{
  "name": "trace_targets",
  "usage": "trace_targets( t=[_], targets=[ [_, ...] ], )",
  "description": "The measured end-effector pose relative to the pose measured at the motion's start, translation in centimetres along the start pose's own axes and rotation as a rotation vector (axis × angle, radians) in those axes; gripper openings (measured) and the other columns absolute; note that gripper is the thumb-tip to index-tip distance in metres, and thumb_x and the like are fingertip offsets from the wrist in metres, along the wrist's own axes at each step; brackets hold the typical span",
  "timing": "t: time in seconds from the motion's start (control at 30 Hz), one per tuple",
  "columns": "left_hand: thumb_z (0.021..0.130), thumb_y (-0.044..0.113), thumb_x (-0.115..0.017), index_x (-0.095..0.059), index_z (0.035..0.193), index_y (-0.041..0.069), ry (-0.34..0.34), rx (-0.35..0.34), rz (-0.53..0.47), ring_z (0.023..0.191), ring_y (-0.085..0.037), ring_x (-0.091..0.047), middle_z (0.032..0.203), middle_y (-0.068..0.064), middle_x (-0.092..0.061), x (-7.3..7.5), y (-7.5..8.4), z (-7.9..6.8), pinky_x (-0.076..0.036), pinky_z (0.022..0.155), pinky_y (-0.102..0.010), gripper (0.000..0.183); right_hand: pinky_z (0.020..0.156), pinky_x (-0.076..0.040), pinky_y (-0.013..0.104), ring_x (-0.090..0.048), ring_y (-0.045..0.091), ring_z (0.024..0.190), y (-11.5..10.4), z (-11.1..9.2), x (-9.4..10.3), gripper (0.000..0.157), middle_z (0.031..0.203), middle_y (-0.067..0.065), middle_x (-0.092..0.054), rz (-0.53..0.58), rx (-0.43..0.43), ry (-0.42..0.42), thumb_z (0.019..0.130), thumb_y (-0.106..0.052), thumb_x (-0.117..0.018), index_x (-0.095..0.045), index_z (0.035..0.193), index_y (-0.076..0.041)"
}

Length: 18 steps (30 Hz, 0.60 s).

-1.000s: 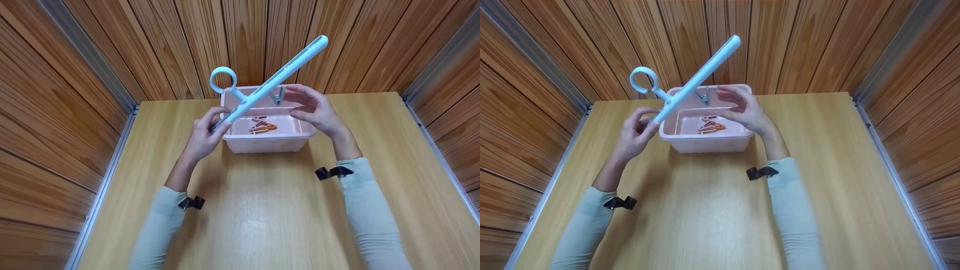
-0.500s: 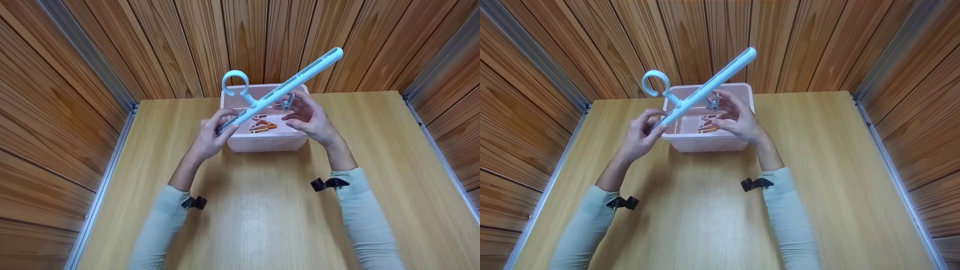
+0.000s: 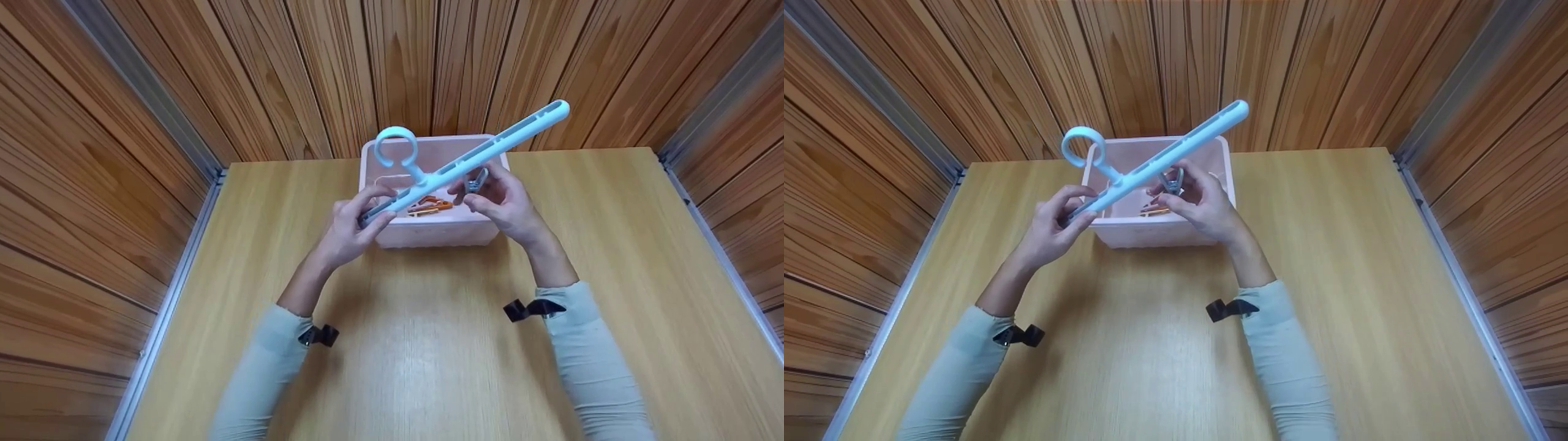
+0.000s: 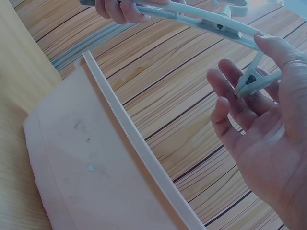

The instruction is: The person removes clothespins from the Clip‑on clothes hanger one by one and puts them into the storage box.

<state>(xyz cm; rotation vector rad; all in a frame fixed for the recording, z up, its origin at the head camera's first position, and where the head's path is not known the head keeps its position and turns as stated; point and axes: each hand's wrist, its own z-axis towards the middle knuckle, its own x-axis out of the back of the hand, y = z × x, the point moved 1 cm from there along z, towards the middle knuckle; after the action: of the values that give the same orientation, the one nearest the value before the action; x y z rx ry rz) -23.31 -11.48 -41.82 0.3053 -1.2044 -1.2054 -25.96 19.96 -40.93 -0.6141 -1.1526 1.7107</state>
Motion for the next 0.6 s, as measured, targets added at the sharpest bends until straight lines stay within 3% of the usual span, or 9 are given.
trace_targets(
  t=[0.2, 0.4, 0.6],
  targets=[
    [0.111, 0.027, -0.072, -0.066, 0.141, 0.012, -0.014, 0.017, 0.047, 0.071, -0.015, -0.051, 0.08, -0.013, -0.063, 0.1, 0.0, 0.0, -0.039, 0.064, -0.023, 0.035, 0.084, -0.058, 0.022, -0.062, 0.012, 0.094, -0.1, 0.0, -0.4, 0.031, 0.107, -0.005, -0.066, 0.006, -0.048, 0.052, 0.108, -0.003, -0.066, -0.063, 0.135, -0.016],
    [0.11, 0.026, -0.072, -0.066, 0.143, 0.012, -0.018, 0.019, 0.025, 0.07, -0.016, -0.054, 0.081, -0.013, -0.066, -0.2, 0.4, -0.2, -0.042, 0.065, -0.024, 0.036, 0.069, -0.047, 0.022, -0.049, 0.015, 0.073, -0.2, -0.1, -0.8, 0.015, 0.089, -0.004, -0.055, 0.038, -0.004, 0.065, 0.116, -0.011, -0.061, -0.064, 0.13, -0.014],
    [0.11, 0.026, -0.072, -0.066, 0.144, 0.011, -0.026, 0.024, 0.002, 0.072, -0.017, -0.057, 0.086, -0.014, -0.069, -0.7, 0.8, -0.3, -0.045, 0.065, -0.023, 0.037, 0.062, -0.044, 0.025, -0.046, 0.023, 0.065, -0.2, -0.3, -1.2, 0.013, 0.079, 0.0, -0.052, 0.054, 0.028, 0.093, 0.116, -0.019, -0.062, -0.065, 0.128, -0.015]
  ],
)
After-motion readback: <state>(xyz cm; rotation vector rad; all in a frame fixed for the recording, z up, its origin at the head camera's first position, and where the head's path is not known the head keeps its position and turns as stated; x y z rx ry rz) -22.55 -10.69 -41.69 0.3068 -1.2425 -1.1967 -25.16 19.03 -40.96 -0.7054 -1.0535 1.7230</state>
